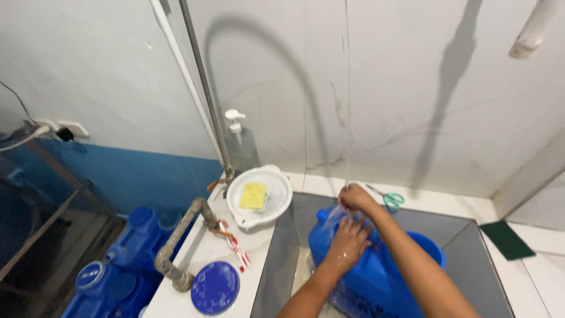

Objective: The person cleans a large blue plastic container and its lid in a sink. They use scissors to cut a plastic ring, then scrub the container with a sponge and a toothbrush, rinse it under running water, and finally wash the lid.

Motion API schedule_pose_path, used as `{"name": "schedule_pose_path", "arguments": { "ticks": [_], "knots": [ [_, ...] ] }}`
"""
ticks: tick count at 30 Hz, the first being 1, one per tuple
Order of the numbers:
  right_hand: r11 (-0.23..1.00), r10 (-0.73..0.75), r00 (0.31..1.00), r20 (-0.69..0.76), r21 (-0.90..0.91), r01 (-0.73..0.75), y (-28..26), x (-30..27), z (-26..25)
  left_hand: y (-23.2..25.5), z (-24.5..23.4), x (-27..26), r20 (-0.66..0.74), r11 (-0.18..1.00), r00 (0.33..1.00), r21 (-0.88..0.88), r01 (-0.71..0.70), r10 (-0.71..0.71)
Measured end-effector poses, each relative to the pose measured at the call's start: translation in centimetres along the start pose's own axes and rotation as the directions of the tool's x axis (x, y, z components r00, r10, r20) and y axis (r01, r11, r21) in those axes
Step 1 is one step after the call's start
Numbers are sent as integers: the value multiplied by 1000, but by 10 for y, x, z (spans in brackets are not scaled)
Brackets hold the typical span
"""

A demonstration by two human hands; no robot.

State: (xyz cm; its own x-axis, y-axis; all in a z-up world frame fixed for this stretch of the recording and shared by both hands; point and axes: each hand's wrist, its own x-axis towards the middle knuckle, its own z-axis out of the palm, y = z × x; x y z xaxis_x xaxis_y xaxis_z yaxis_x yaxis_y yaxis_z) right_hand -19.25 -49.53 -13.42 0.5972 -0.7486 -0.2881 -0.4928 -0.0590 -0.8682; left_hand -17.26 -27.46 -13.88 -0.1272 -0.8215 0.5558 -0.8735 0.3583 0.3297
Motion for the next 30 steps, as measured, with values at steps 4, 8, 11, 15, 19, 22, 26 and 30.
{"name": "schedule_pose_path", "arguments": {
  "ticks": [4,8,11,15,19,22,26,30],
  "knots": [
    [999,-32,999,-8,-4,32,-5,-3,2,0,5,-8,7,999,1000,-40,-28,28],
    [1000,-18,1000,17,-17,19,-12,-12,5,-18,-2,-3,-13,994,999,-101,30,-31],
    [1000,-19,1000,-3,-4,19,-15,-12,4,-24,-9,-9,70,994,995,-79,82,-76],
    [998,-53,998,40,31,52,-22,-17,-3,-30,-11,-16,57,994,998,-105,3,3],
    [994,8,999,45,111,-13,-29,-26,5,-34,-3,-23,38,986,987,-63,-154,157],
    [975,51,997,52,213,-61,-25,-23,6,-34,1,-22,89,981,978,-58,-185,190],
    [872,101,985,141,464,-156,-5,-12,8,-29,-1,-15,72,978,976,29,-206,204],
    [839,116,981,155,513,-180,2,-10,11,-30,-2,-6,133,975,972,76,-207,196]
  ]
}}
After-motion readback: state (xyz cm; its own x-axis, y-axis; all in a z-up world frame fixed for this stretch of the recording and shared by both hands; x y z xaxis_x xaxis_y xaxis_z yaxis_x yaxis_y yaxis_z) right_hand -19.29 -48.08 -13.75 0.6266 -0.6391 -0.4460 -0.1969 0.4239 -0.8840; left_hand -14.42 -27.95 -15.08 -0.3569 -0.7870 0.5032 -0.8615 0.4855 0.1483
